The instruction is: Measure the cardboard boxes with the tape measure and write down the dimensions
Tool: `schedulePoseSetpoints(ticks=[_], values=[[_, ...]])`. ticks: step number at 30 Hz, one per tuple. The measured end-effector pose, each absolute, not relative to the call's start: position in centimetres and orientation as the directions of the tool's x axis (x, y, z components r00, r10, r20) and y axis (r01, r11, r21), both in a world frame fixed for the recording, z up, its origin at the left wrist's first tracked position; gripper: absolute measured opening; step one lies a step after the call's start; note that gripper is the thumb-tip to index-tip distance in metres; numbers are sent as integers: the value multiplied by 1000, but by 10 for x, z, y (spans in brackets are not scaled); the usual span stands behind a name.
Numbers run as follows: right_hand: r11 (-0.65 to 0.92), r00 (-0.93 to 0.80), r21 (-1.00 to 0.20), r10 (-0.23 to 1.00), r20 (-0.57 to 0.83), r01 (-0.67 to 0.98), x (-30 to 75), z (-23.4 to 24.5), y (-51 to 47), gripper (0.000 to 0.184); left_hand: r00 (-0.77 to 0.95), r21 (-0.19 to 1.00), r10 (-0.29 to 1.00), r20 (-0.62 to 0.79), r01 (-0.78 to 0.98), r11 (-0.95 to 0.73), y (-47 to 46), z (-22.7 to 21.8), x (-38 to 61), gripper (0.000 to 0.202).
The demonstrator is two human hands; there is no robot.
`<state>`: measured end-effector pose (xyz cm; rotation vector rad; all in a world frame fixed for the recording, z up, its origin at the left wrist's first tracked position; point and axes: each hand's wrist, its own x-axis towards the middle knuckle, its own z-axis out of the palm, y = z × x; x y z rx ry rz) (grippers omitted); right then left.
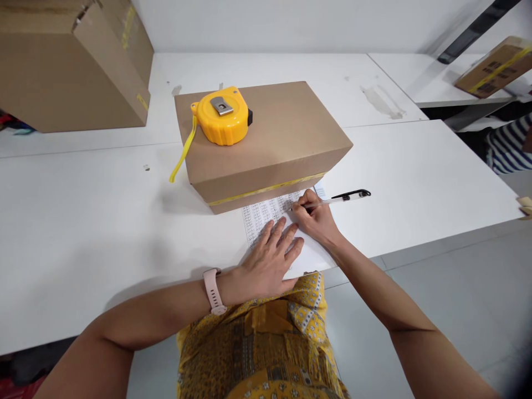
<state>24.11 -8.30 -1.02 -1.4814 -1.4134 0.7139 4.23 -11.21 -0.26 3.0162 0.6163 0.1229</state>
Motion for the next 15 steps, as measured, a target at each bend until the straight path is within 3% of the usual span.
schedulePoseSetpoints(ticks=[15], values=[[105, 162, -895, 968, 192, 433, 241, -9, -83, 18, 916, 79, 396, 73, 390, -917, -112, -4, 42, 80]])
